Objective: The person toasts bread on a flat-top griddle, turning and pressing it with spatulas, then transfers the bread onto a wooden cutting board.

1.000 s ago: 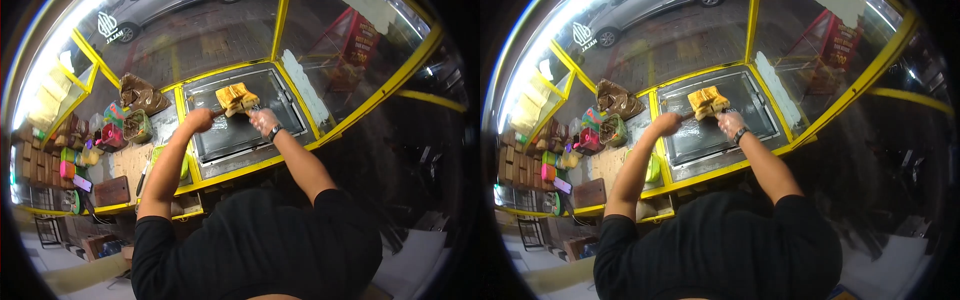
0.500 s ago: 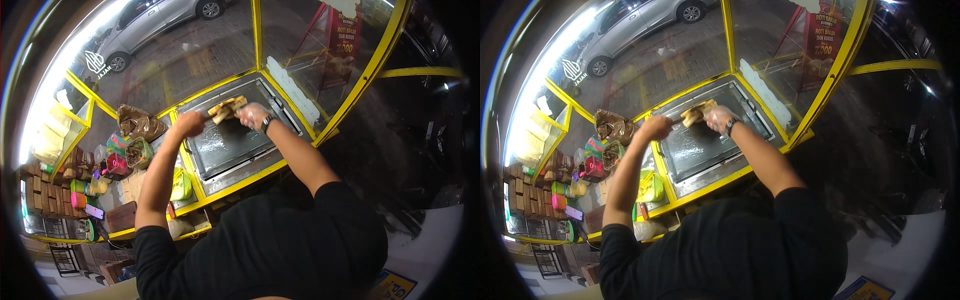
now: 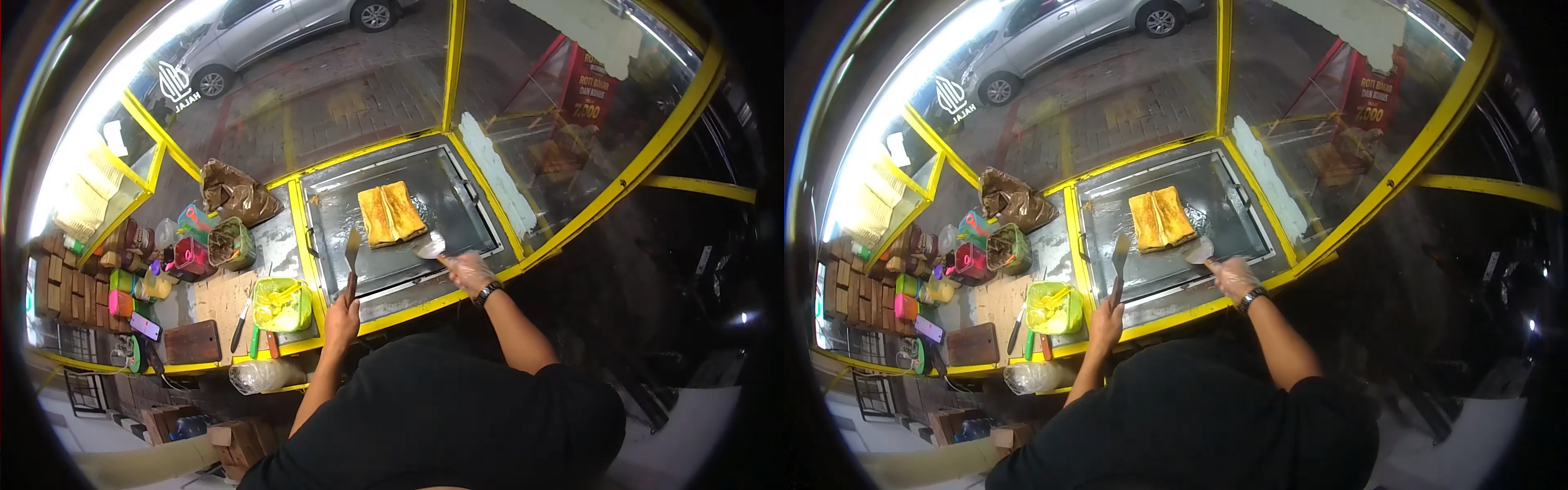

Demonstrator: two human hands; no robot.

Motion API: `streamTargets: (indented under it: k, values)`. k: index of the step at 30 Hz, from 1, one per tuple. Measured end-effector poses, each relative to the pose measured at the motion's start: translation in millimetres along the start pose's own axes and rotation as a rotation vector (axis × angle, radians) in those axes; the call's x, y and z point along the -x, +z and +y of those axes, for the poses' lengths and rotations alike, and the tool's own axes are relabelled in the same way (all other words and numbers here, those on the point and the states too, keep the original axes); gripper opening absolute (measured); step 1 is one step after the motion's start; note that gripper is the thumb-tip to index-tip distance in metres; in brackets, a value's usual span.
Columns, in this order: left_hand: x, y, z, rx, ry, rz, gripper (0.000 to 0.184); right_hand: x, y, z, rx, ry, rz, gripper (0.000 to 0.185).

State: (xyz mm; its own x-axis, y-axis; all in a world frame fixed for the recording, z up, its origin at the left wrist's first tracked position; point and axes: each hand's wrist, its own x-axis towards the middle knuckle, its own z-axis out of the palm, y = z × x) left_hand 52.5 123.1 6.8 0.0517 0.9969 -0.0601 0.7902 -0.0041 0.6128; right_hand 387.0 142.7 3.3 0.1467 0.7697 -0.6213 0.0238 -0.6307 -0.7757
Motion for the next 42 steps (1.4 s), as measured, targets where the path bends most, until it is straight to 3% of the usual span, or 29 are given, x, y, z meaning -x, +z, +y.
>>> streamTargets:
  k: [3, 6, 7, 10, 13, 18, 42]
  values:
    - [3, 23, -7, 0.084, -0.087, 0.084, 0.029, -18, -18, 4, 0.492, -0.291, 0.298, 0.036]
    - [-5, 42, 2, 0.045, -0.133, 0.055, 0.032, -25, -9, -13, 0.622, -0.367, 0.411, 0.034]
    - [-8, 49, 9, 0.027, -0.124, 0.044, 0.032, -24, -6, -23, 0.661, -0.398, 0.307, 0.033]
    - [-15, 71, 33, -0.14, -0.079, -0.035, 0.032, -86, 29, 6, 0.839, -0.587, 0.36, 0.049]
    - [-10, 74, 44, -0.121, -0.077, -0.065, 0.031, -66, 38, 1, 0.846, -0.654, 0.307, 0.061]
    - [8, 73, 55, -0.091, -0.12, -0.076, 0.03, -51, 24, 3, 0.835, -0.507, 0.175, 0.05]
    - [9, 102, 80, -0.107, -0.269, -0.028, 0.03, -65, -1, 10, 0.949, -0.722, 0.017, 0.056]
